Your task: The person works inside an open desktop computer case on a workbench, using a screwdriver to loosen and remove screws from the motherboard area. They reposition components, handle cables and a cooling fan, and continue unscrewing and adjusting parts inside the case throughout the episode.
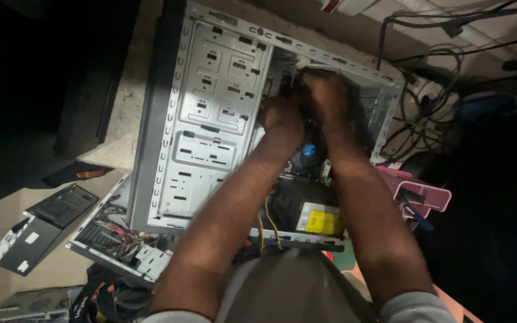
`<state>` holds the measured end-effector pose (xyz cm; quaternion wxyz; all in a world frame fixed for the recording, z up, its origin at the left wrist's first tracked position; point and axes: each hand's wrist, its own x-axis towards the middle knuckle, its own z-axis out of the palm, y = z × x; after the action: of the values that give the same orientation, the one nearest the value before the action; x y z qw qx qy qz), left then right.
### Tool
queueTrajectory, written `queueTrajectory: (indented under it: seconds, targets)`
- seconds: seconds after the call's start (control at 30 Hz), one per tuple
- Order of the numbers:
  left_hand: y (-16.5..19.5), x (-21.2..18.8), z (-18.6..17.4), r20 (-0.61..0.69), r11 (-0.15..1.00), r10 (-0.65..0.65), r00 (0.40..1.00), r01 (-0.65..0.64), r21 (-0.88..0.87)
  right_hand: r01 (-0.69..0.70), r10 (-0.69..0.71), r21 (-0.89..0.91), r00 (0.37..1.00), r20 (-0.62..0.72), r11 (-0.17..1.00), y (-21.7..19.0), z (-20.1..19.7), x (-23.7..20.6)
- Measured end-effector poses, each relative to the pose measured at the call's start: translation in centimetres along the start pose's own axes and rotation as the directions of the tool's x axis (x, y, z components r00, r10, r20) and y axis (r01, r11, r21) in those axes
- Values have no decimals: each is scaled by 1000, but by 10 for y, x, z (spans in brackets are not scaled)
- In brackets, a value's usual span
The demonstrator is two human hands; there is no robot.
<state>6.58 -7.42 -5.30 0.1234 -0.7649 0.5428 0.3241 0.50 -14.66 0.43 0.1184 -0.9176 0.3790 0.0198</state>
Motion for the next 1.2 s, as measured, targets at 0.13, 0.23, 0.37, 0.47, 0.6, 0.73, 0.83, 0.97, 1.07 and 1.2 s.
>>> queueTrajectory:
  seconds: [0.13, 0.23, 0.37, 0.47, 0.6, 0.73, 0.83, 0.97, 1.07, 1.2]
  targets:
    - [0, -3, -2, -36, 998, 33, 999, -32, 47, 92, -86, 80, 994, -69, 993, 2, 4, 1]
    - [1, -5, -4, -39, 981, 114, 993, -106, 161, 88, -84, 57, 994, -74, 995, 1, 5, 3]
    - [1, -7, -7, -33, 1000, 0, 999, -1, -23, -36, 37, -30, 999, 31, 999, -2, 2, 4]
    - [0, -8, -8, -55, 1000, 19, 998, -18, 21, -60, 66, -72, 994, 82, 996, -5, -2, 4]
    - [2, -3, -5, -30, 993, 74, 997, -71, 96, 32, -32, -10, 999, -9, 999, -3, -1, 6]
    - [3, 1, -2, -65, 979, 111, 992, -98, 178, -26, 26, 10, 999, -44, 1000, 3, 4, 6]
    - [3, 0, -1, -88, 998, 55, 995, -51, 43, -25, 23, -43, 999, -38, 999, 6, 6, 4]
    - [0, -11, -7, -25, 989, 116, 993, -113, 95, -58, 58, -72, 998, 12, 996, 5, 4, 5]
    - [-2, -16, -11, 19, 987, 121, 992, -122, 100, -79, 82, -60, 996, 43, 995, 3, 1, 4]
    - [0, -9, -9, -17, 993, 94, 995, -92, 73, -93, 95, -51, 994, 46, 994, 2, 0, 2]
